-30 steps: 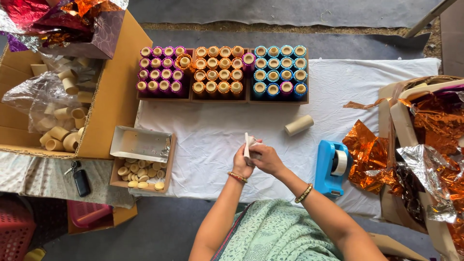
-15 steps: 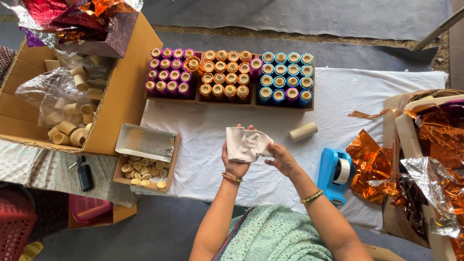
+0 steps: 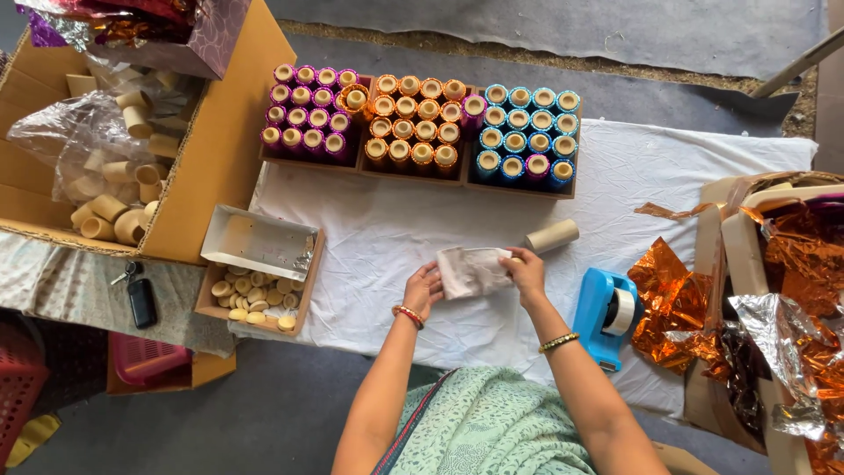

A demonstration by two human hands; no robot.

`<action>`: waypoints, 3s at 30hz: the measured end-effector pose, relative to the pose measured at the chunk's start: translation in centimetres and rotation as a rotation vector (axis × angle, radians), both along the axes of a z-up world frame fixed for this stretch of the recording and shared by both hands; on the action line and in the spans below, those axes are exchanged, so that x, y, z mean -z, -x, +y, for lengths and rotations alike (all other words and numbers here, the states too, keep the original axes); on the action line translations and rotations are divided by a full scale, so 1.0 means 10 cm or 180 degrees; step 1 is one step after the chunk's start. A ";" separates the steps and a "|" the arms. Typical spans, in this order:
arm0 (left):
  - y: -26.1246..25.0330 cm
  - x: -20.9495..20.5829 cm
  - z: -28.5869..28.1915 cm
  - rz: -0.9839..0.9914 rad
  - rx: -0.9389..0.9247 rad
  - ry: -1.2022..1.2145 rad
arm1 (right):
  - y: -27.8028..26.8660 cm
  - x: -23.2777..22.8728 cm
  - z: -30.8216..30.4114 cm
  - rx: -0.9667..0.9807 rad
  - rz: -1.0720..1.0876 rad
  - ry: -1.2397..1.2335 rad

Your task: The person wipes small cylindrical candle holders with a white cloth. They then pick up a sheet of orange metallic foil, wrap it around a candle holder, and secure it with a piece of tape from a blue dispenser. The wrapped items are placed into a tray with other finished candles.

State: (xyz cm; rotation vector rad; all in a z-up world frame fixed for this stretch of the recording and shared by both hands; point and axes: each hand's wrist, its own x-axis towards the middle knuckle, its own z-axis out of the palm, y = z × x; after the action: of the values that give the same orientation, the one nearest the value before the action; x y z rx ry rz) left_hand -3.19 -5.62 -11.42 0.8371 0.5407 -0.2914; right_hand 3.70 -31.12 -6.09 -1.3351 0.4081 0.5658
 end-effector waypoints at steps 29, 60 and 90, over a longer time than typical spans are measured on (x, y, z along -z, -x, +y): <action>-0.26 -0.76 -0.22 -0.0942 0.0645 -0.3694 | 0.40 0.05 -0.15 0.1016 -0.0526 0.1348; -0.31 -1.13 -0.66 -0.0508 -0.0136 0.0779 | 0.36 -1.08 0.51 -0.1330 -0.2683 0.0931; -0.11 -1.09 -0.90 -0.0817 -0.0855 -0.0321 | 0.35 -1.18 0.60 -0.1025 -0.2774 0.1493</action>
State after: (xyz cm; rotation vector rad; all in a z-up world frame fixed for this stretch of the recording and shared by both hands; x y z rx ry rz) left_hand -2.12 -14.60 -0.54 0.8729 0.4228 0.0898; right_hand 0.22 -25.10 5.73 -1.9652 -0.4256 0.0983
